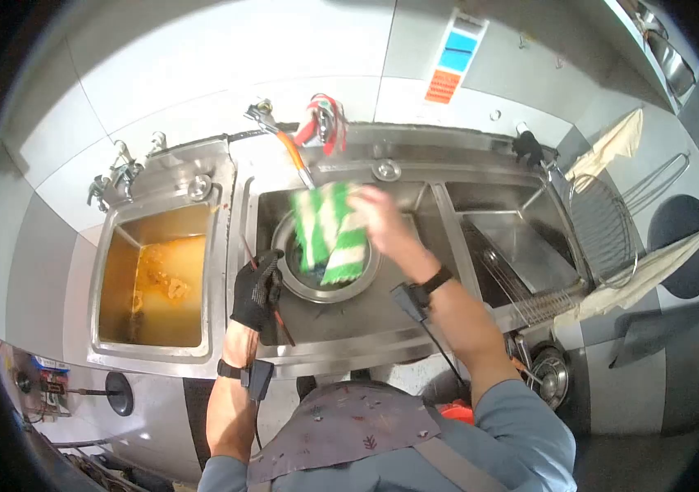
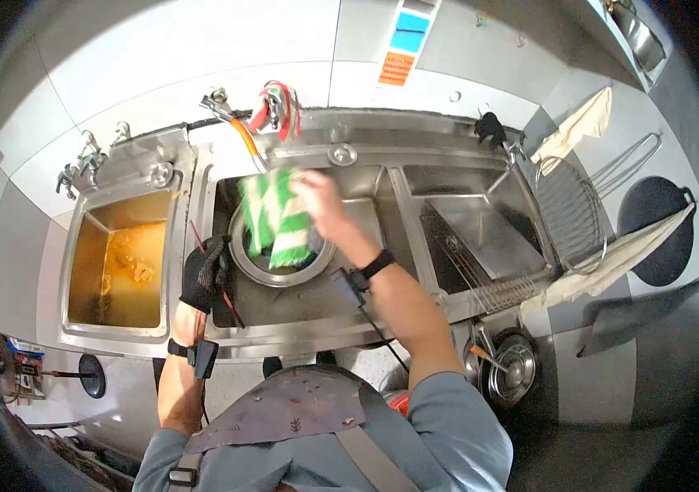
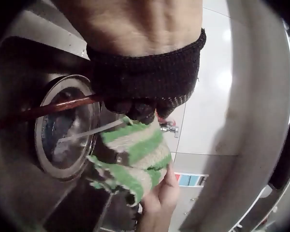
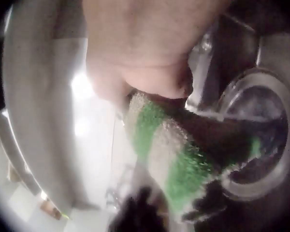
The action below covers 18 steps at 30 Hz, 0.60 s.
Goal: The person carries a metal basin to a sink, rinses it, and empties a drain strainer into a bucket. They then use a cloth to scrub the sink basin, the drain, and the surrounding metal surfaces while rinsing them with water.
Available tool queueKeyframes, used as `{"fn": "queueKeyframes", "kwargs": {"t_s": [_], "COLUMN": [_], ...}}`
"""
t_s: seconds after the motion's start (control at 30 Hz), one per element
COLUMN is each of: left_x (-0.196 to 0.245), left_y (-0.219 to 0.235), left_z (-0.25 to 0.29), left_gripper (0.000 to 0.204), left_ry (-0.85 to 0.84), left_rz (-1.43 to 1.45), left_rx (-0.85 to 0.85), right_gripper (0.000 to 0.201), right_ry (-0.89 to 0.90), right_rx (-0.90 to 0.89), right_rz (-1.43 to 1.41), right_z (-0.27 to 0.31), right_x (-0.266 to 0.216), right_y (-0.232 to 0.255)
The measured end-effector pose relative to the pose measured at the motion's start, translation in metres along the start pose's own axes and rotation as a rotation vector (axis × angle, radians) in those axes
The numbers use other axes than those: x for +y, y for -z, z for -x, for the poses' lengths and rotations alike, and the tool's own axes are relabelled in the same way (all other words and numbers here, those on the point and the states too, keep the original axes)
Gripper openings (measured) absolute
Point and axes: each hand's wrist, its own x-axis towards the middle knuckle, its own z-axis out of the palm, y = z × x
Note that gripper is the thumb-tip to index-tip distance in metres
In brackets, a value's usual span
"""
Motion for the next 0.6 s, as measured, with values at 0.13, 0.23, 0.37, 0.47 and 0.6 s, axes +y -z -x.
{"fn": "queueKeyframes", "kwargs": {"t_s": [0.13, 0.23, 0.37, 0.47, 0.6], "left_x": [0.01, 0.015, 0.017, 0.017, 0.003], "left_y": [0.015, 0.025, 0.034, 0.032, 0.048], "left_z": [0.006, 0.009, 0.011, 0.008, 0.008], "left_gripper": [0.022, 0.024, 0.026, 0.022, 0.019], "left_ry": [-0.003, -0.008, -0.014, -0.052, -0.161], "left_rz": [0.036, 0.059, 0.101, 0.235, 0.099], "left_rx": [0.054, 0.086, 0.099, 0.1, 0.09], "right_gripper": [0.023, 0.025, 0.037, 0.044, 0.042], "right_ry": [0.321, 0.548, 1.192, 1.169, 0.873], "right_rx": [0.412, 0.615, 0.879, 0.671, 0.287], "right_rz": [0.24, 0.593, 1.021, 1.345, 1.833], "right_z": [-0.034, -0.08, -0.176, -0.233, -0.256], "right_x": [-0.085, -0.162, -0.269, -0.331, -0.314], "right_y": [0.045, 0.077, 0.076, 0.017, -0.034]}}
